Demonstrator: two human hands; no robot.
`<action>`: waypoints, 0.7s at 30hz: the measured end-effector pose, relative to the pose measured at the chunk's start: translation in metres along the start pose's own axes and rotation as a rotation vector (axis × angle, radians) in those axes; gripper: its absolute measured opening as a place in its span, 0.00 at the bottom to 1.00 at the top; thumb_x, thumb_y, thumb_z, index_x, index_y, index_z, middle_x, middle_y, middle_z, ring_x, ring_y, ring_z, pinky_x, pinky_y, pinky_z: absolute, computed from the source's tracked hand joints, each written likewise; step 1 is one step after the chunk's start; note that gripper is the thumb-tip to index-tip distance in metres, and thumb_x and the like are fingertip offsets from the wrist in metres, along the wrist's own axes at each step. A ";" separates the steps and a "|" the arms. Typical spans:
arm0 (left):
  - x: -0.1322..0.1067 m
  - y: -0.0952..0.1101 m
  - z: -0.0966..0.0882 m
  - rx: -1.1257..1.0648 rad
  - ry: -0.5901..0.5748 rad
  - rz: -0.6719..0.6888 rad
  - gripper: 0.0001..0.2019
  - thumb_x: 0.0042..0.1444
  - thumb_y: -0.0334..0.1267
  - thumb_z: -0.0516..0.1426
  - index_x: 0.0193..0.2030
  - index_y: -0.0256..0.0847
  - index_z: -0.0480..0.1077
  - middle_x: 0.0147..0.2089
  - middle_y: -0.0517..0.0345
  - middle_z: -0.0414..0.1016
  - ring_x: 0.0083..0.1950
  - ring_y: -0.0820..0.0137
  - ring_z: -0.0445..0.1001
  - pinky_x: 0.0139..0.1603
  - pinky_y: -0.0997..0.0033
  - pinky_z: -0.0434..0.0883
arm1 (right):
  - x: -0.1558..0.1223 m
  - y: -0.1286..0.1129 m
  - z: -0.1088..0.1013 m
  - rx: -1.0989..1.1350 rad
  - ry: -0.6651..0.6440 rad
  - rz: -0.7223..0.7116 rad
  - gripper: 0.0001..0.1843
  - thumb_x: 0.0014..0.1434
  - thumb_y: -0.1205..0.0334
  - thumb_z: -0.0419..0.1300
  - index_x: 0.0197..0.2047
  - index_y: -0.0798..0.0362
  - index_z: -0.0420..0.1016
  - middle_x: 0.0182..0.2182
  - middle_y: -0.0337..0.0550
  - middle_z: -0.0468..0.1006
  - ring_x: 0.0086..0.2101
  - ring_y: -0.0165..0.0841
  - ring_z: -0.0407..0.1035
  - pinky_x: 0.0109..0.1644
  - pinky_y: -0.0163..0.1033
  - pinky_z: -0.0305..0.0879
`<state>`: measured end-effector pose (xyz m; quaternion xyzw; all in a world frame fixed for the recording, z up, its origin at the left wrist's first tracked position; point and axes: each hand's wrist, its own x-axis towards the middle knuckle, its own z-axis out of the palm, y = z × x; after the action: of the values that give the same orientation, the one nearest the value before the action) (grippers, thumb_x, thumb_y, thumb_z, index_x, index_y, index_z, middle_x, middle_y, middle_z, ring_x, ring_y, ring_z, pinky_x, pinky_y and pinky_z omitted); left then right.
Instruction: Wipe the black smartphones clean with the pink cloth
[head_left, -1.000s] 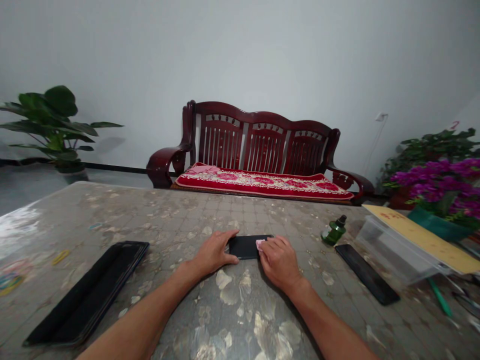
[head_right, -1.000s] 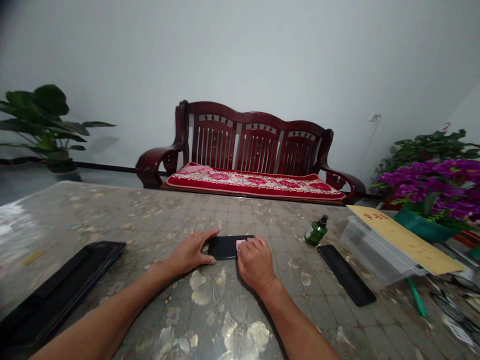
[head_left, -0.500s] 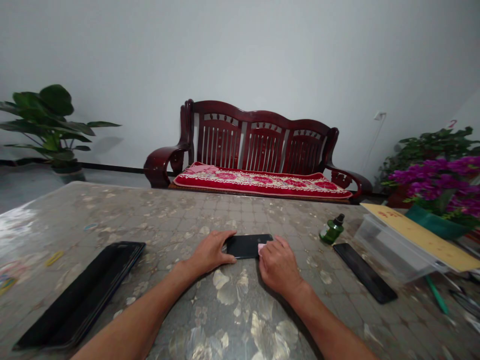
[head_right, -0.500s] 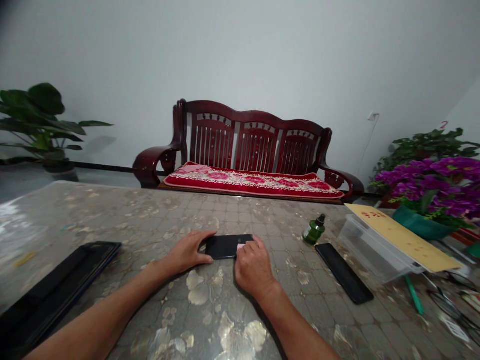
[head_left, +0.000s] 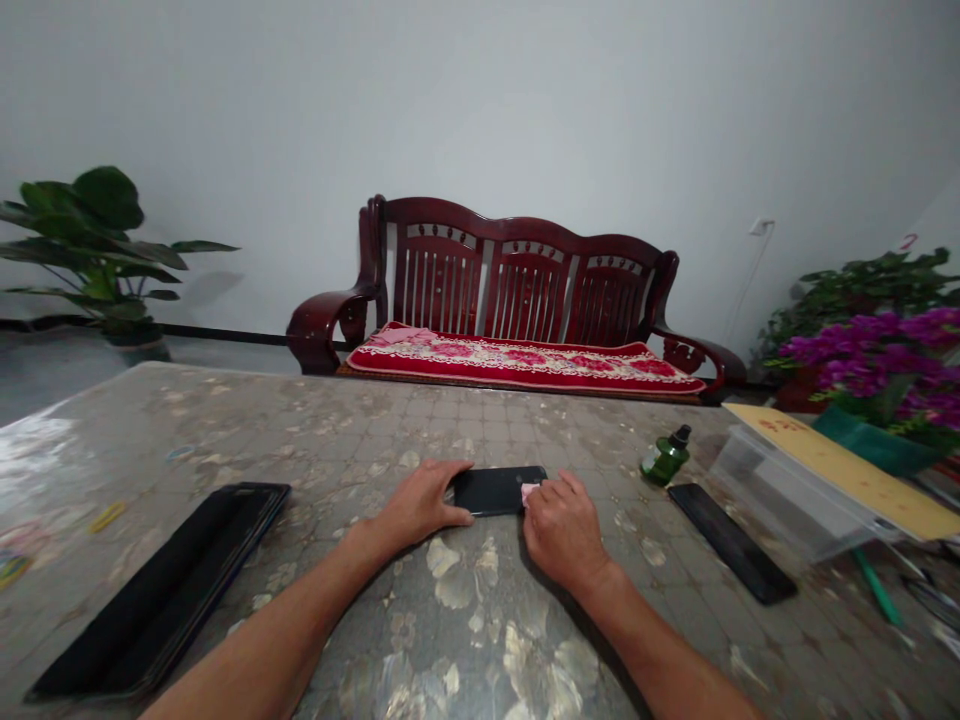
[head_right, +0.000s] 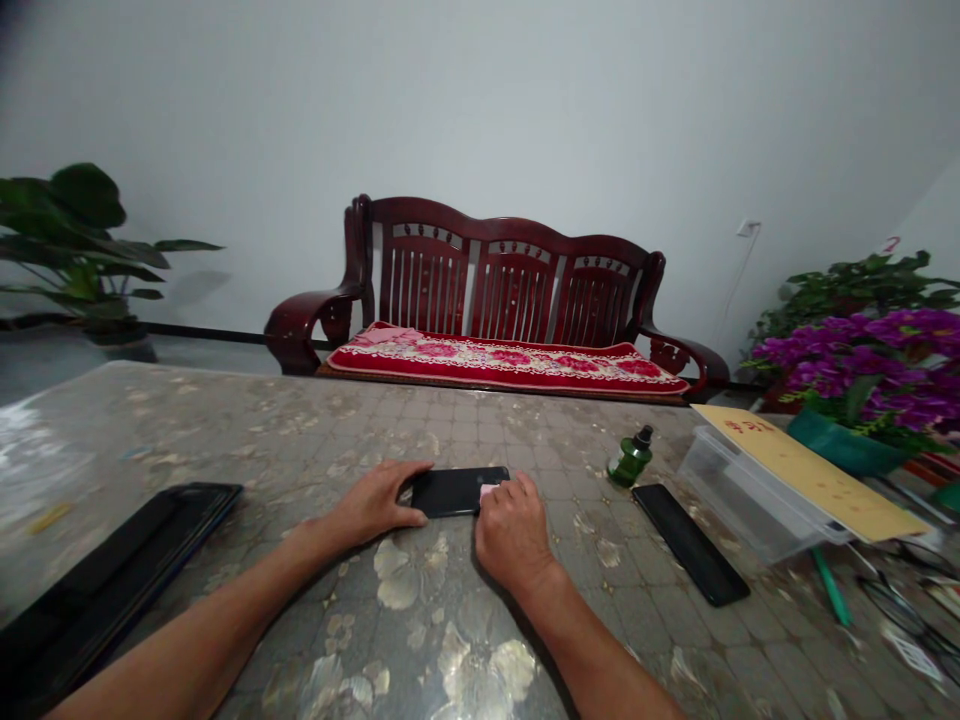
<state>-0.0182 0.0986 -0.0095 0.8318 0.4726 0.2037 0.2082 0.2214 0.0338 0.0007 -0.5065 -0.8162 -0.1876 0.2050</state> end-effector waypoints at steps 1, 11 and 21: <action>0.000 0.000 0.000 0.005 0.003 0.005 0.35 0.47 0.44 0.68 0.63 0.43 0.68 0.59 0.49 0.75 0.59 0.52 0.72 0.61 0.56 0.66 | 0.000 -0.003 0.000 0.026 0.001 -0.036 0.10 0.60 0.70 0.55 0.39 0.55 0.78 0.32 0.49 0.80 0.38 0.41 0.71 0.61 0.49 0.57; -0.006 0.011 -0.007 0.230 -0.088 0.195 0.25 0.60 0.42 0.63 0.63 0.45 0.68 0.64 0.48 0.71 0.61 0.54 0.69 0.64 0.56 0.63 | 0.007 0.009 0.010 0.445 0.065 0.262 0.13 0.68 0.62 0.53 0.46 0.47 0.80 0.42 0.42 0.83 0.42 0.37 0.76 0.49 0.40 0.66; -0.004 0.018 -0.007 0.306 -0.070 0.252 0.17 0.68 0.40 0.53 0.61 0.43 0.70 0.58 0.48 0.75 0.55 0.56 0.73 0.60 0.58 0.67 | 0.016 0.029 0.022 0.975 0.206 0.741 0.21 0.59 0.47 0.58 0.41 0.55 0.83 0.35 0.45 0.84 0.37 0.40 0.75 0.42 0.40 0.69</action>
<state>-0.0113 0.0876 0.0052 0.9128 0.3827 0.1251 0.0684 0.2379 0.0690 -0.0062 -0.5837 -0.5539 0.2423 0.5420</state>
